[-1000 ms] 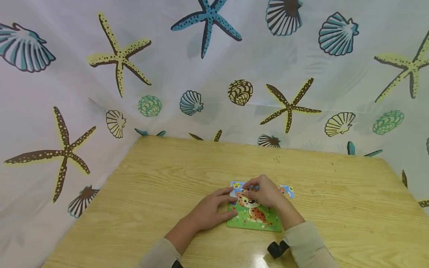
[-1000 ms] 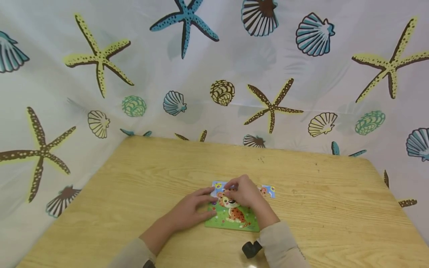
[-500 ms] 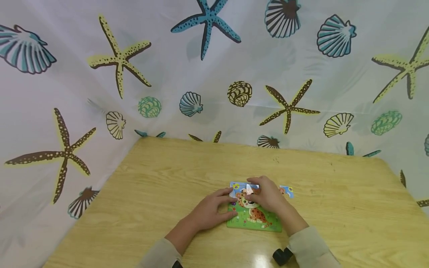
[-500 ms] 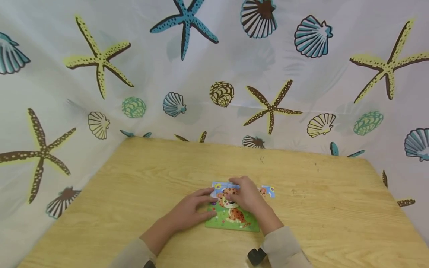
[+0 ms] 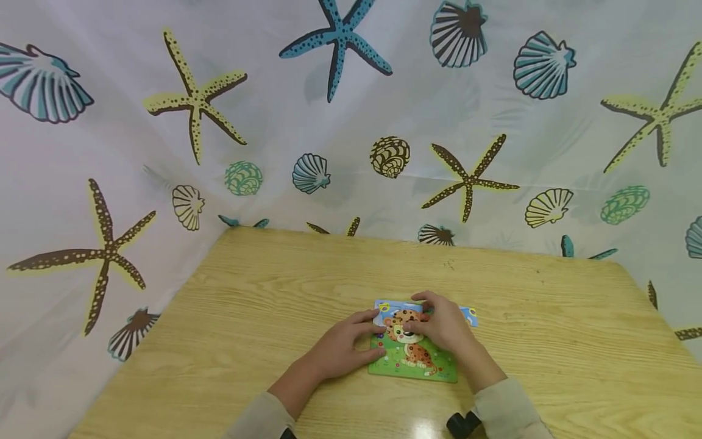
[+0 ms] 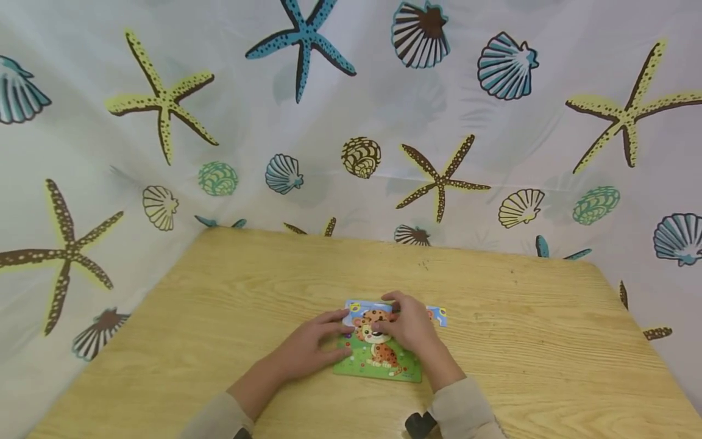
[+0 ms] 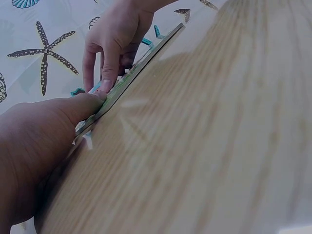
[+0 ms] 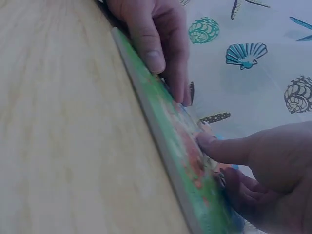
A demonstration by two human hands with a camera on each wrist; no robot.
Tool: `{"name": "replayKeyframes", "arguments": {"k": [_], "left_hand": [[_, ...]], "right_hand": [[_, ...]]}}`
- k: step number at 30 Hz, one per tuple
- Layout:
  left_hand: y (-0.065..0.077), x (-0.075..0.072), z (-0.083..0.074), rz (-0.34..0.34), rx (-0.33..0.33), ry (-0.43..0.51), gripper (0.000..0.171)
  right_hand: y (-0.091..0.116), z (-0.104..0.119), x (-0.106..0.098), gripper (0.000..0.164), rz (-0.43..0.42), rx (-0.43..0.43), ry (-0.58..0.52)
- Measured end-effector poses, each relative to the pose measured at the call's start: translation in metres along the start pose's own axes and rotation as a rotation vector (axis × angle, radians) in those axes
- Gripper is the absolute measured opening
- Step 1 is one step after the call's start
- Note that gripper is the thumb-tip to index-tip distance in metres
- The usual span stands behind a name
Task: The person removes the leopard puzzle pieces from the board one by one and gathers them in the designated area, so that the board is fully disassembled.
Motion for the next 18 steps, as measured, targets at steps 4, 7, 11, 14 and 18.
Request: {"name": "replayKeyframes", "arguments": {"k": [4, 7, 11, 14, 18], "left_hand": [[-0.001, 0.001, 0.0, -0.013, 0.008, -0.004, 0.046], [-0.001, 0.001, 0.0, -0.02, 0.005, -0.005, 0.045], [-0.002, 0.001, -0.001, -0.023, 0.006, 0.0, 0.045], [-0.002, 0.001, -0.001, -0.022, 0.007, 0.009, 0.045], [-0.003, 0.001, 0.0, -0.017, 0.002, 0.019, 0.045]], "right_hand": [[0.0, -0.004, -0.005, 0.033, 0.018, 0.036, -0.148], [0.0, -0.007, -0.009, 0.023, 0.03, 0.079, -0.259], [0.0, -0.009, -0.012, 0.021, 0.045, 0.105, -0.334], [0.0, -0.009, -0.014, 0.022, 0.073, 0.1, -0.363], [0.001, -0.009, -0.019, 0.024, 0.114, 0.09, -0.396]]}}
Point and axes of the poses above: each hand's wrist, its own y-axis away from the middle knuckle, its own x-axis out of the palm, z = x × y, the point moved 6 cm from there along -y, towards the middle knuckle, and after that the axes turned 10 degrees about -y, right-handed, at the moved point
